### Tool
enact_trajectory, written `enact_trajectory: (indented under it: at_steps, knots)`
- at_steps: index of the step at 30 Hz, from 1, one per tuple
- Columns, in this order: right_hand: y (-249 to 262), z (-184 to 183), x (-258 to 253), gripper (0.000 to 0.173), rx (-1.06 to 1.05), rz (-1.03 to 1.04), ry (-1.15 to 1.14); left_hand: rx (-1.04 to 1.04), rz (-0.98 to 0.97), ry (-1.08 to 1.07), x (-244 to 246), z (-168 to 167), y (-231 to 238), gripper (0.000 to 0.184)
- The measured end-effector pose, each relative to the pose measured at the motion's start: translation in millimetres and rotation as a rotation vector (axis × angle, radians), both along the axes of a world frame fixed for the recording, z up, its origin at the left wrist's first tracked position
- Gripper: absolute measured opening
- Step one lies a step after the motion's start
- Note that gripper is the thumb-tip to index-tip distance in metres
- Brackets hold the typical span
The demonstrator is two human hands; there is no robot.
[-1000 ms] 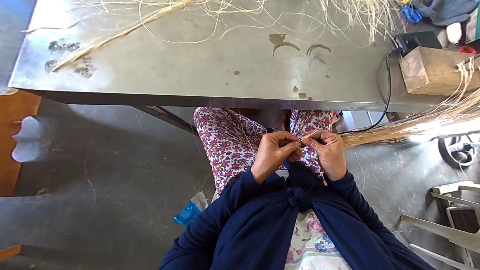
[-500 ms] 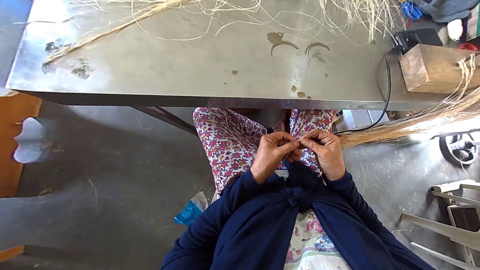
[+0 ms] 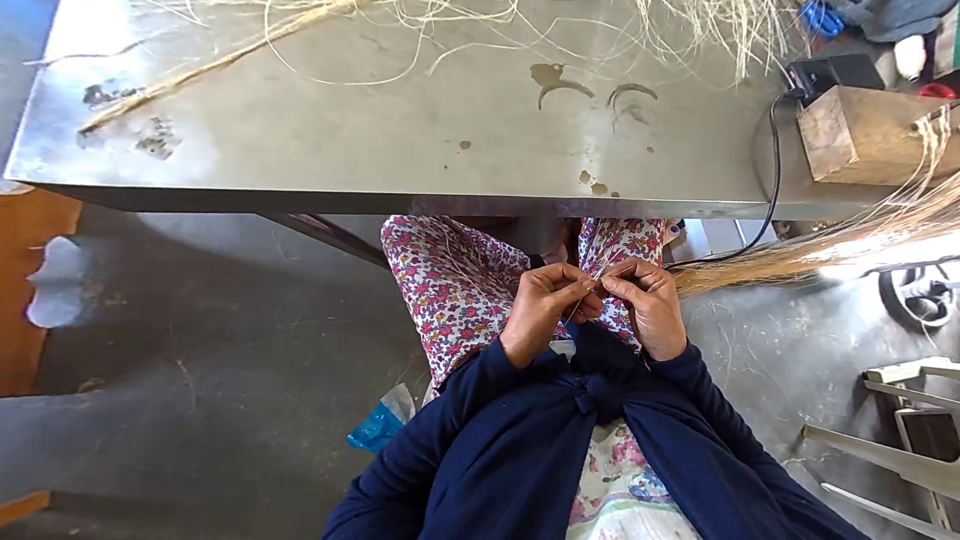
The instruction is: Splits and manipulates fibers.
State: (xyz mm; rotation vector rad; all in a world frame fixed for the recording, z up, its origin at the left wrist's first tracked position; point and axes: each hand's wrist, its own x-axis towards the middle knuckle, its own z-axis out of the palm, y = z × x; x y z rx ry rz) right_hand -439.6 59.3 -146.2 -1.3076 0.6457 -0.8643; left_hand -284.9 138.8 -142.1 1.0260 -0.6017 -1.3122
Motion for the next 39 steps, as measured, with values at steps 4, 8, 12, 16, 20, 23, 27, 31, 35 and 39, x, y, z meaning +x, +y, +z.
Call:
enact_trajectory:
  at_steps: [4,8,12,16,20,23,27,31,35,39]
  knots:
    - [-0.5,-3.1,-0.2,0.016,0.07,0.021,-0.064,0.033,0.037,0.015,0.3,2.4,1.3,0.017]
    - [-4.5,-7.8,-2.1,0.011,-0.035,0.133,-0.139,0.115,0.07,0.157,7.4,1.6,4.4,0.021]
    - [-8.4,-6.9,-4.3,0.007,-0.103,0.295,-0.192,0.237,0.121,0.426,14.7,-6.9,2.5,0.02]
    - [-7.6,-5.6,-4.2,0.013,0.075,0.47,-0.278,0.285,0.234,0.653,23.9,-16.6,0.7,0.025]
    - [-12.9,-5.9,-20.2,0.012,0.176,0.615,-0.214,0.253,0.433,0.691,53.6,-27.3,0.4,0.034]
    - [-26.4,-10.0,-53.4,0.012,0.157,0.619,-0.093,0.177,0.571,0.701,87.2,-36.6,13.2,0.033]
    - [-50.3,-11.9,-117.7,0.012,0.094,0.495,0.074,0.018,0.708,0.61,128.0,-38.3,55.0,0.035]
    - [-70.6,-13.9,-185.1,0.009,0.074,0.198,0.131,-0.113,0.89,0.472,169.9,-28.5,101.1,0.034]
    - [-75.7,-13.8,-252.9,0.023,0.065,-0.311,0.302,-0.222,1.028,0.377,215.3,-21.3,134.0,0.036]
    - [-71.2,1.3,-297.7,0.056,0.204,-0.778,1.504,-0.102,0.987,-0.011,197.2,16.3,130.4,0.034]
